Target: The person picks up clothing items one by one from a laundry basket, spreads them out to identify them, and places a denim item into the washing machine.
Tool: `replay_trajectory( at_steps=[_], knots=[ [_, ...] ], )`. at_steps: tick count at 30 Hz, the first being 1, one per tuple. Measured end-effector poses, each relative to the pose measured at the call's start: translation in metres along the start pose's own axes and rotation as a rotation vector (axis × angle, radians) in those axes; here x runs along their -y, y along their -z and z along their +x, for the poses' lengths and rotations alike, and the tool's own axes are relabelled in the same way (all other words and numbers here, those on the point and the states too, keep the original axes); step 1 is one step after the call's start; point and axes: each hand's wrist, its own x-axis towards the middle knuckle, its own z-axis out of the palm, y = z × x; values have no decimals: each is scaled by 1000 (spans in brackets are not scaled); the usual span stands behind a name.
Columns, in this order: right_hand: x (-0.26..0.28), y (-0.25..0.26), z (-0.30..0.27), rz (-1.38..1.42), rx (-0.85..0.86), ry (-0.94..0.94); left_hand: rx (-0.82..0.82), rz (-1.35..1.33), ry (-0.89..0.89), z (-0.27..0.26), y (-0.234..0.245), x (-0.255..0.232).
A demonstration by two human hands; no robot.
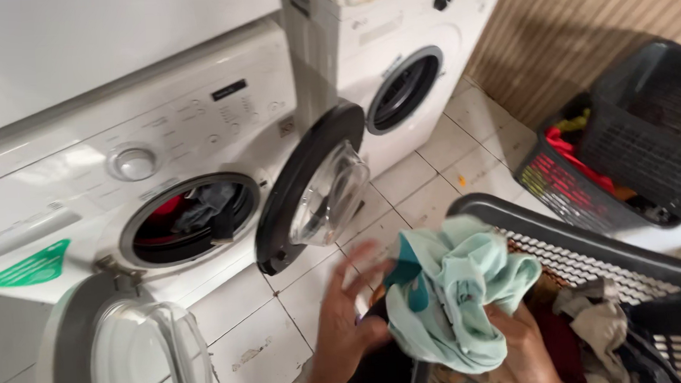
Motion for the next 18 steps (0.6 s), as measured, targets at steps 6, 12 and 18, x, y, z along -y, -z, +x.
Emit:
replay_trajectory(
  at_steps=[6,12,18],
  knots=[
    [-8,-20,5,-826,-273,454,-287,-457,279,3,-72,65],
    [6,14,-9,-1122,48,631,-113,-725,310,34,-100,80],
    [74,46,9,-1307,-94,412,469,-541,388,79,-99,58]
  ],
)
